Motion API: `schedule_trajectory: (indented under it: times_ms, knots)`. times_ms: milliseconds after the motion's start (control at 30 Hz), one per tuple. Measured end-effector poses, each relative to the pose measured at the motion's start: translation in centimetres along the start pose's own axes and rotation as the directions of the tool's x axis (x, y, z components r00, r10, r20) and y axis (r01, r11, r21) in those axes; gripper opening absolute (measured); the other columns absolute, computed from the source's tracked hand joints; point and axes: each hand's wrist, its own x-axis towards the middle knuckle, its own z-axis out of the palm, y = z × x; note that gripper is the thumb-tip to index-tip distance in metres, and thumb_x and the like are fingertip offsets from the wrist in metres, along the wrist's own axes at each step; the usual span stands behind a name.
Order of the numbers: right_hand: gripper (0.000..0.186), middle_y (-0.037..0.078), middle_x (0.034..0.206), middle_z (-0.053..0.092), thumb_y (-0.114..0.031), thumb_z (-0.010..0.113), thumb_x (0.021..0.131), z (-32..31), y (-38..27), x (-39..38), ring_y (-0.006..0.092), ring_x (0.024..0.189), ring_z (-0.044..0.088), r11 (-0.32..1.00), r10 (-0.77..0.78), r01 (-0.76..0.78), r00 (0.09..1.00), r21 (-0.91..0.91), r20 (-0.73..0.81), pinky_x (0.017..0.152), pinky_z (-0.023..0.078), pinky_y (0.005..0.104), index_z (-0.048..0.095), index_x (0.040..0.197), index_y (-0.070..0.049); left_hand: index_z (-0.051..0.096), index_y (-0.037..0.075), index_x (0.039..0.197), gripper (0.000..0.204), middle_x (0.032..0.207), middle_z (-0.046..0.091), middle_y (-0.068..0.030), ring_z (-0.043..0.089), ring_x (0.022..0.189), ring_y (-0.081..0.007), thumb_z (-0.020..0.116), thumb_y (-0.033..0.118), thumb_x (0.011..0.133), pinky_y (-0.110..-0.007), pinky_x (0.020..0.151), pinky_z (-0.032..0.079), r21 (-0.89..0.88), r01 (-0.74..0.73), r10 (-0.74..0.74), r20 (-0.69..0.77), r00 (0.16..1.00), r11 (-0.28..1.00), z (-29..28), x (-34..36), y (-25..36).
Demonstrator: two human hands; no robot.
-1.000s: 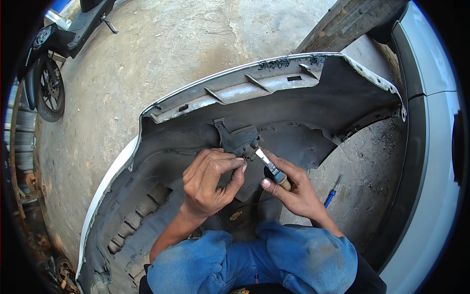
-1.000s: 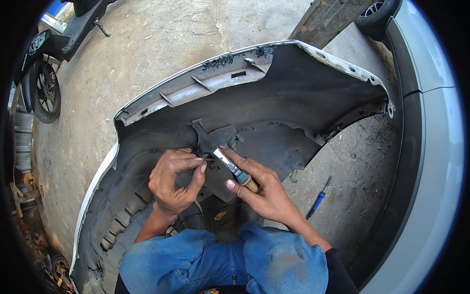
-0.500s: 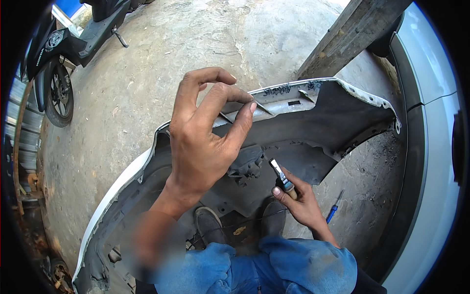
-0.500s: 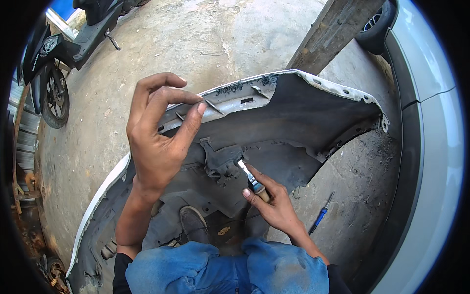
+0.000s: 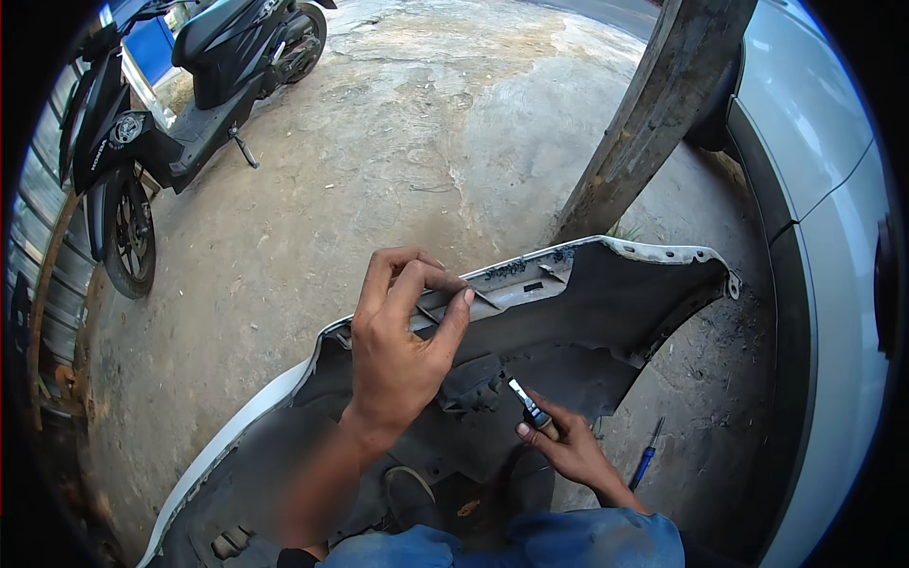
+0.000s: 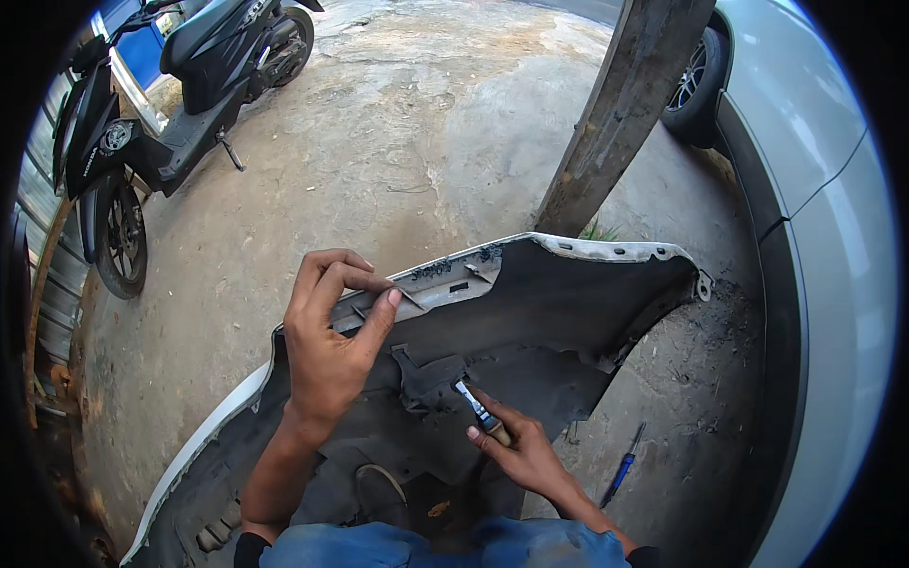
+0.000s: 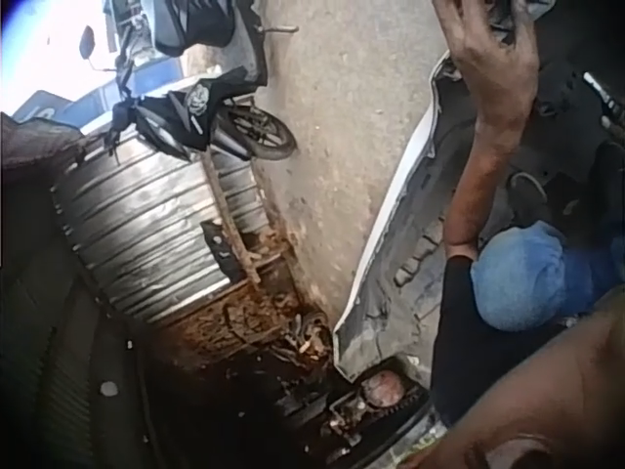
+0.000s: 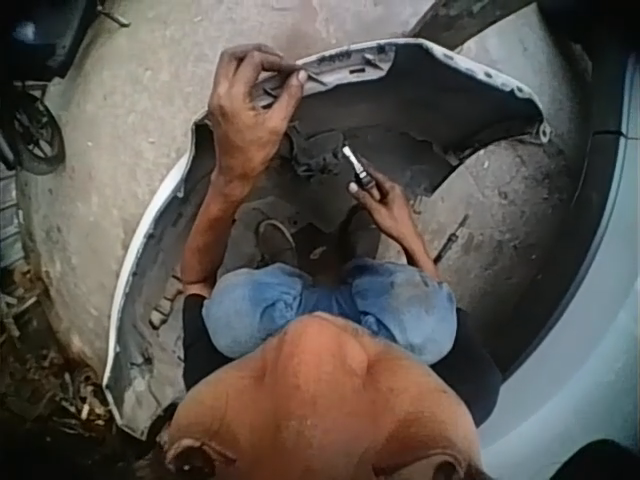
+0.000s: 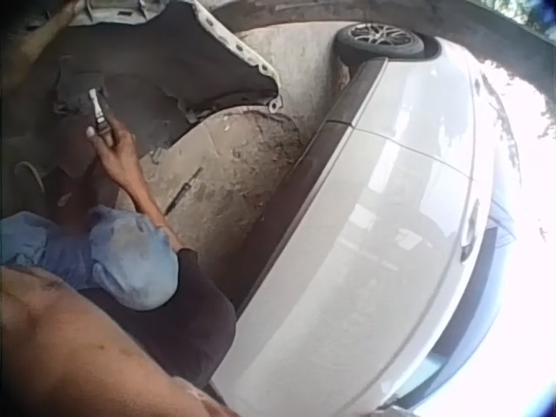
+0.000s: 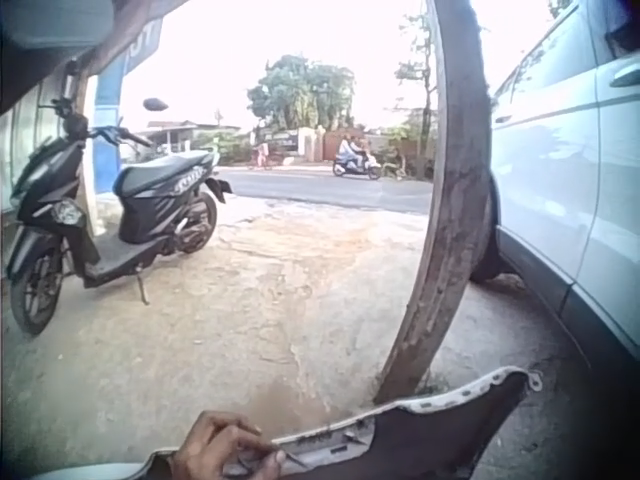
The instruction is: Using tools such as a soldering iron, screwdriver, and pliers to repair or modify a plastic car bumper component.
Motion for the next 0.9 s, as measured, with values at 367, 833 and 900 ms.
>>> schedule_trajectory:
  times_ms: [367,833,900]
  knots:
    - [0.057,0.029,0.129,0.071,-0.026,0.073,0.103,0.3,2.6,-0.5,0.0397,0.122,0.071,0.989,-0.055,0.058,0.998,-0.132,0.026,0.102,0.054,0.0439,0.058,0.156,-0.009,0.075,0.0,0.097,0.013,0.107,0.066,-0.0115,0.068,0.101,-0.0244,0.085,0.006,0.089,-0.037,0.089,0.054,0.022,0.062,-0.062,0.028,0.998,0.998,-0.3,-0.2,0.1]
    - [0.038,0.026,0.111,0.075,-0.028,0.071,0.103,0.5,14.4,-8.4,0.0404,0.105,0.074,0.903,0.323,-0.329,0.944,-0.275,-0.071,0.095,0.057,0.0472,0.07,0.131,-0.001,0.073,-0.001,0.096,0.012,0.105,0.066,-0.0127,0.069,0.096,-0.0239,0.083,0.004,0.091,-0.036,0.085,0.056,-0.016,0.007,-0.007,0.0,1.0,1.0,0.2,-0.1,-0.1]
    - [0.037,0.025,0.109,0.075,-0.027,0.071,0.102,-0.3,13.0,-8.1,0.0398,0.103,0.074,0.908,0.304,-0.297,0.952,-0.295,-0.02,0.093,0.057,0.0468,0.071,0.129,-0.001,0.073,-0.002,0.096,0.012,0.105,0.066,-0.0128,0.069,0.096,-0.024,0.083,0.005,0.091,-0.036,0.085,0.056,-0.018,0.015,-0.015,0.007,1.0,1.0,0.2,-0.1,-0.2]
